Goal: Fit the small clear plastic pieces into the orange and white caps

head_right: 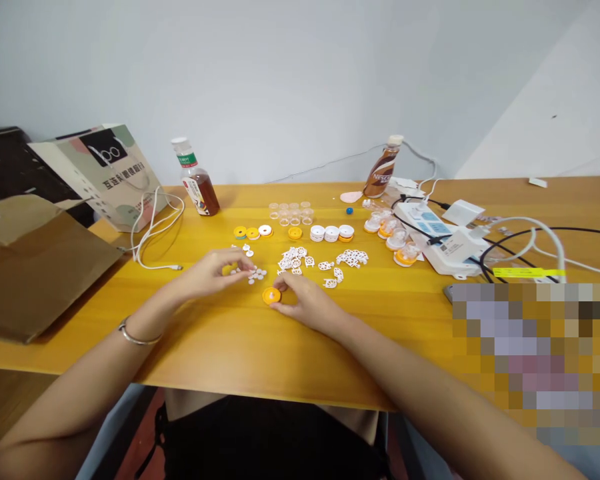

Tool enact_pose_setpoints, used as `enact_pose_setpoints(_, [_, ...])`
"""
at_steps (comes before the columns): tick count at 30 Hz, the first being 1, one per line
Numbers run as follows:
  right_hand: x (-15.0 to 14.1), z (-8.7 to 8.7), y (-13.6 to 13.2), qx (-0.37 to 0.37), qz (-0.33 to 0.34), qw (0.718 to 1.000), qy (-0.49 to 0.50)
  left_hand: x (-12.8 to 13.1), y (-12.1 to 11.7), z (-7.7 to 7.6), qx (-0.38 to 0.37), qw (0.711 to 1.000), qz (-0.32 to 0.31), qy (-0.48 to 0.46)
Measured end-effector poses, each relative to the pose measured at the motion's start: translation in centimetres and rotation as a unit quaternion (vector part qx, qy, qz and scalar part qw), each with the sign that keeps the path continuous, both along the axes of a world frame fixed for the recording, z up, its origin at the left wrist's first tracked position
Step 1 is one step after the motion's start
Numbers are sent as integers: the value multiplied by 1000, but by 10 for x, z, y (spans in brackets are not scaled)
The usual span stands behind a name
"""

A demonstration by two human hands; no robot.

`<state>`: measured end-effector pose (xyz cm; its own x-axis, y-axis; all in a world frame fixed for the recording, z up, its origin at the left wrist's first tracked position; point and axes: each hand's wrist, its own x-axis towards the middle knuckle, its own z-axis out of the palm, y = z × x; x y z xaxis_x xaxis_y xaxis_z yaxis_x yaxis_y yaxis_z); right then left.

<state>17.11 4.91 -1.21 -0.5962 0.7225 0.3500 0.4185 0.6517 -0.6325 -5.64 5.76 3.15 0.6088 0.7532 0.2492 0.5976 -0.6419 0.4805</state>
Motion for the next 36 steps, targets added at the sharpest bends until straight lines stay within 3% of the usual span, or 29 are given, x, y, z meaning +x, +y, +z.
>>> enact_pose_setpoints(6, [0, 0, 1, -10, 1, 1000, 8, -9, 5, -8, -21, 997, -5, 68])
enact_pose_setpoints(10, [0, 2, 1, -11, 14, 1000, 3, -2, 5, -19, -10, 997, 34, 74])
enact_pose_setpoints(15, [1, 5, 0, -14, 23, 1000, -6, 0, 7, -23, -30, 996, 37, 69])
enact_pose_setpoints(24, [0, -1, 1, -19, 27, 999, 10, 3, 2, -16, 10, 993, -15, 113])
enact_pose_setpoints(27, [0, -1, 1, -23, 33, 999, 10, 7, -2, -15, 20, 996, -21, 82])
enact_pose_setpoints(31, [0, 1, 2, -28, 39, 999, 11, 17, -7, -19, 44, 996, -75, 22])
enact_pose_setpoints(36, [-1, 0, 3, -34, 38, 999, 18, 26, -6, -29, 94, 989, -100, 48])
